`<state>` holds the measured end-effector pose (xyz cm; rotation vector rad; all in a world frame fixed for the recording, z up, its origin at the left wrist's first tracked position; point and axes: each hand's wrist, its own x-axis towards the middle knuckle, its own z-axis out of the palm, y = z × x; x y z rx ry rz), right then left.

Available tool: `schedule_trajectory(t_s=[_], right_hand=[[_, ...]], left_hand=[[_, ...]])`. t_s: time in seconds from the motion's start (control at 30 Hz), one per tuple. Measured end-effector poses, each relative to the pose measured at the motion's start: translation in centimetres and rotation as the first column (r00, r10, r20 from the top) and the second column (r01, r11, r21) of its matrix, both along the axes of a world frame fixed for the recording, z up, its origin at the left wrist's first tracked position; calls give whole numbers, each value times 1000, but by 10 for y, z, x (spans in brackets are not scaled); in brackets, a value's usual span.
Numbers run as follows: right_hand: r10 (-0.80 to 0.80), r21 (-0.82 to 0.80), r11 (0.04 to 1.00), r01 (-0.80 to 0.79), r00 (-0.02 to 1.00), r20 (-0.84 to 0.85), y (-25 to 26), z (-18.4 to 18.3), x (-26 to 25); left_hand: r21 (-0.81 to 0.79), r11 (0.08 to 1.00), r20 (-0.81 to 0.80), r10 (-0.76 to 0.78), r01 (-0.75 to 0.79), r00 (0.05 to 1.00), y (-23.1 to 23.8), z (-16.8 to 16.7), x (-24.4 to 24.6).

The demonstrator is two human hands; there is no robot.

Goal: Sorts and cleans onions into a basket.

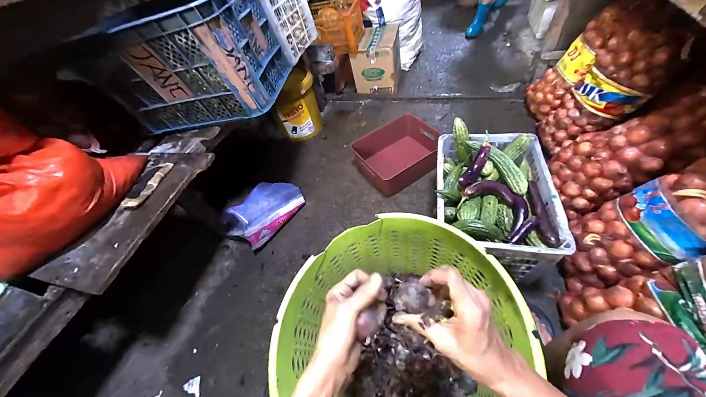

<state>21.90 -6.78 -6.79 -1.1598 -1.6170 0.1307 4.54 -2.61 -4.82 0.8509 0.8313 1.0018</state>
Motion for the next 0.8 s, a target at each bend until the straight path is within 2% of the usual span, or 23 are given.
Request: schedule_trajectory(t_s=[0.03,0.07,0.13,0.2,0.3,0.37,0.47,0.6,0.67,0.73,0.77,0.8], right_hand=[[-55,76,996,48,995,86,1,-1,4],[-113,151,985,89,981,160,3,-1,7],[-191,257,958,127,950,245,3,-1,9],[-152,288,954,79,958,243,0,0,11],[140,181,973,-144,990,30,-4,9,15],[233,178,960,-216,969,-80,-5,13,16],[197,220,959,-179,978,-63,-4,12,18],[47,199,979,-40,998,-32,-2,6,11],[3,167,986,6,999,-52,-1,5,9],[-14,82,996,25,990,-141,-2,3,6],[-13,-16,1000,10,968,-250,-3,4,4],[-24,-151,988,-40,916,-400,-4,6,2]], left_hand=[[109,988,-114,-93,105,989,-5,4,1],[175,966,-162,-163,191,973,-9,7,4],[249,941,-131,-201,229,971,-16,8,11],[226,950,-29,-212,213,977,-16,4,11],[158,950,151,-291,268,945,-12,0,4],[158,938,174,-336,310,926,-12,1,2],[144,928,146,-364,344,920,-19,2,5],[140,934,129,-346,328,929,-28,-1,12],[234,936,32,-278,263,960,-29,-5,16],[446,863,-117,-206,237,972,-28,-10,16],[515,823,-144,-194,240,971,-26,-11,15],[508,830,-103,-208,231,973,-25,-10,15]])
